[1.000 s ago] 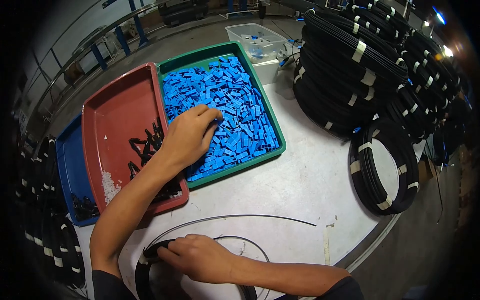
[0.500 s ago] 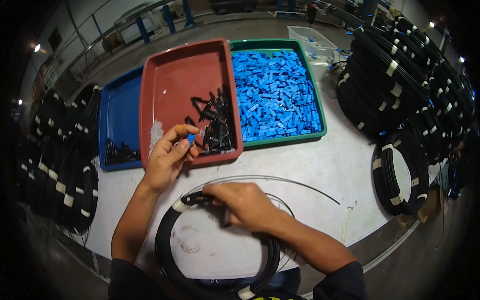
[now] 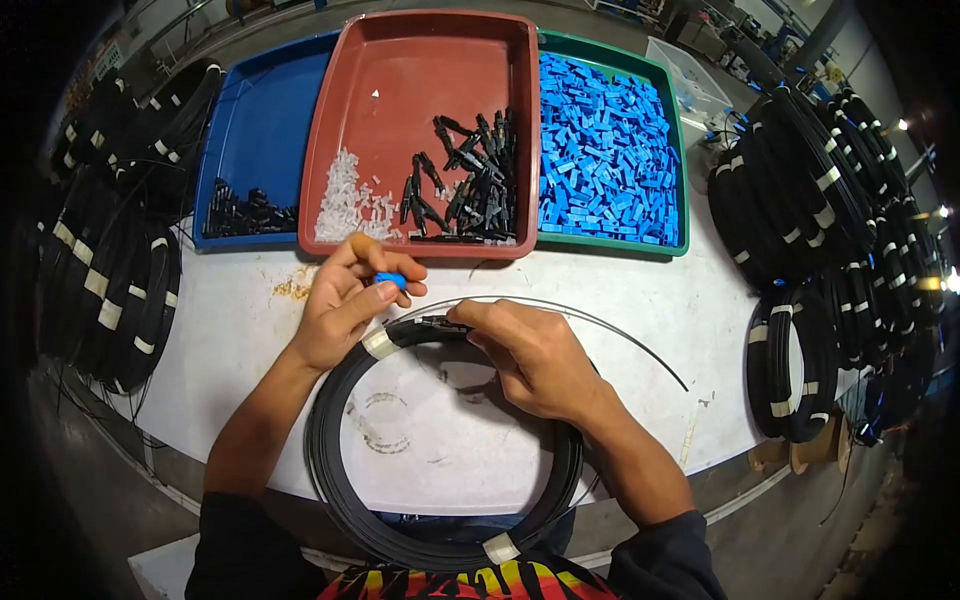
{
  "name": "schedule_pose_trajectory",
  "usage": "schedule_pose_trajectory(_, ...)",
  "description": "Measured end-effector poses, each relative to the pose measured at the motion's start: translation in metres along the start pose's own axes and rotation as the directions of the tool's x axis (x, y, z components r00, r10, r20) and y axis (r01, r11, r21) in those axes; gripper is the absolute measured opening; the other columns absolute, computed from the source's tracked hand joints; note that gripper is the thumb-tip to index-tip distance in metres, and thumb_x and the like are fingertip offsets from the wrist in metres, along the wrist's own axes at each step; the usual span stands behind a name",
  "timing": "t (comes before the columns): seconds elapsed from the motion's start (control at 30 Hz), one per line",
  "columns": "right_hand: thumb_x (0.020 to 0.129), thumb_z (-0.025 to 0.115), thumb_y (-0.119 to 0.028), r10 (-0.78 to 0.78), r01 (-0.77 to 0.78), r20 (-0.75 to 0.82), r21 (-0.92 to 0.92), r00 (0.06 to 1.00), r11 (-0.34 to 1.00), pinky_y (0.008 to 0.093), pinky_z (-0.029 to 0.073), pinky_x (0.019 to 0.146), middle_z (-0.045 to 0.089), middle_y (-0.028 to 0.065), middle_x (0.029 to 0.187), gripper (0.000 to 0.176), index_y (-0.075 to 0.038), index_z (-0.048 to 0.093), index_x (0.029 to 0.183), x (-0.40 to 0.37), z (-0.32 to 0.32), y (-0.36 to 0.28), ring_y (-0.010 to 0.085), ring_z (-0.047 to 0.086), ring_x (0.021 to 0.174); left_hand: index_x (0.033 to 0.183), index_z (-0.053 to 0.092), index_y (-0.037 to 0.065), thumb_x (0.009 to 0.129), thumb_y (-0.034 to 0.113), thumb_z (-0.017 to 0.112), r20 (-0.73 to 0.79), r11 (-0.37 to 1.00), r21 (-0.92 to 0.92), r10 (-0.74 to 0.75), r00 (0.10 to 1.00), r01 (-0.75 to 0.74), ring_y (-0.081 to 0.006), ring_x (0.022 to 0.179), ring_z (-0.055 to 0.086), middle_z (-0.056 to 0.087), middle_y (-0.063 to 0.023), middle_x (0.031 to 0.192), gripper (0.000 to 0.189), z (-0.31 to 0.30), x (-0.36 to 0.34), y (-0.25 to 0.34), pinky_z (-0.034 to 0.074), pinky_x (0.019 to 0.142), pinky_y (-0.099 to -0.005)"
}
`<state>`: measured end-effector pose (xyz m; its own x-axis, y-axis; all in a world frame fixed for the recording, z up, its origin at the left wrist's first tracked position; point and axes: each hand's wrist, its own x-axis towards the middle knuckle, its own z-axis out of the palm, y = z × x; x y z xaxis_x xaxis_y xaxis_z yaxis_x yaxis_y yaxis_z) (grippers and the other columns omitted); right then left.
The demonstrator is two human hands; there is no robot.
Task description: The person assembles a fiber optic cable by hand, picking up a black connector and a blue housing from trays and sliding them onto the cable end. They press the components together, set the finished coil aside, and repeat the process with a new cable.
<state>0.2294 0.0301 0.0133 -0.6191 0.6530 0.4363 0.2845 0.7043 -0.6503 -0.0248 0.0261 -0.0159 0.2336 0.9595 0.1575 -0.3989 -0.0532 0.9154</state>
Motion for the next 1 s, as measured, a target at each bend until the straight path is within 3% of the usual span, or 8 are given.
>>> schedule_pose_trajectory(0.13,0.084,0.067,0.008,0.001,-0.001,0.0,-0.011,1.0,1.0,0.0416,0.055,0.072,0.069,0.0149,0.093,0.04,-0.005,0.065,0.122,0.0,-0.002,-0.001,0.0337,0.069,0.081,0.114,0.054,0.005,0.094,0.005,0.074,0.0,0.995,0.093,0.042,0.999,-0.042,-0.0162,0.09,0.069,0.072,-0.0104,0.099,0.028,0.006,-0.004,0.01,0.056,0.082,-0.0287)
schedule_pose_trajectory(0.2,0.082,0.067,0.009,-0.003,0.002,-0.013,-0.014,1.0,1.0,0.0419,0.055,0.071,0.067,0.0141,0.091,0.043,-0.006,0.065,0.122,-0.002,-0.001,-0.001,0.0335,0.068,0.08,0.115,0.063,0.001,0.088,0.011,0.083,0.143,0.764,0.626,0.084,0.986,-0.156,-0.0144,0.089,0.068,0.072,-0.0094,0.101,0.035,0.006,-0.008,0.013,0.054,0.082,-0.028)
schedule_pose_trajectory(0.23,0.079,0.067,0.01,-0.01,0.009,-0.027,-0.02,1.0,1.0,0.0422,0.054,0.07,0.066,0.0132,0.088,0.047,-0.006,0.066,0.123,-0.002,-0.001,0.0,0.0334,0.068,0.079,0.108,0.073,0.0,0.084,0.01,0.085,0.091,0.804,0.559,0.185,0.979,-0.204,-0.0108,0.078,0.07,0.075,-0.0075,0.093,0.03,0.014,-0.008,0.008,0.055,0.073,-0.0256)
schedule_pose_trajectory(0.37,0.073,0.068,0.009,-0.012,0.012,0.007,-0.053,1.0,0.999,0.042,0.054,0.069,0.064,0.012,0.086,0.054,-0.008,0.066,0.124,-0.005,-0.002,0.002,0.0325,0.067,0.079,0.102,0.076,-0.001,0.086,0.007,0.083,0.193,0.726,0.621,0.223,0.955,-0.295,-0.0118,0.069,0.067,0.076,-0.0083,0.085,0.02,0.025,-0.006,0.018,0.054,0.066,-0.0264)
schedule_pose_trajectory(0.6,0.069,0.062,0.013,-0.13,0.131,0.015,-0.125,0.991,0.984,0.0374,0.053,0.059,0.065,0.012,0.08,0.049,-0.001,0.068,0.116,-0.001,-0.005,-0.004,0.0281,0.067,0.068,0.103,0.075,-0.002,0.086,0.005,0.082,0.218,0.643,0.696,0.237,0.947,-0.321,-0.0109,0.069,0.067,0.076,-0.0087,0.087,0.02,0.033,-0.009,0.022,0.054,0.064,-0.0247)
schedule_pose_trajectory(0.67,0.068,0.063,0.011,-0.156,0.157,0.014,-0.138,0.988,0.978,0.0376,0.051,0.056,0.064,0.0113,0.079,0.051,-0.002,0.068,0.116,-0.003,-0.005,-0.003,0.028,0.065,0.065,0.105,0.073,-0.004,0.087,0.003,0.081,0.116,0.813,0.569,0.068,0.991,-0.122,-0.0108,0.073,0.07,0.076,-0.0098,0.088,0.021,0.039,-0.014,0.025,0.055,0.066,-0.0244)
schedule_pose_trajectory(0.73,0.07,0.069,0.001,-0.13,0.133,0.037,-0.109,0.991,0.985,0.0411,0.052,0.058,0.062,0.0065,0.079,0.052,-0.013,0.068,0.12,-0.008,-0.005,0.0,0.0289,0.065,0.068,0.105,0.072,-0.005,0.088,0.002,0.08,0.121,0.852,0.506,0.088,0.989,-0.138,-0.0114,0.075,0.071,0.077,-0.0106,0.088,0.02,0.042,-0.016,0.019,0.056,0.067,-0.0243)
schedule_pose_trajectory(1.0,0.065,0.064,0.01,-0.07,0.086,0.138,-0.112,0.988,0.99,0.0387,0.05,0.053,0.064,0.0077,0.074,0.054,-0.005,0.066,0.117,-0.004,-0.011,-0.009,0.0265,0.065,0.061,0.105,0.07,-0.007,0.091,-0.002,0.075,0.105,0.904,0.408,0.092,0.99,-0.127,-0.0137,0.08,0.074,0.077,-0.0131,0.088,0.016,0.038,-0.019,0.007,0.058,0.072,-0.0245)
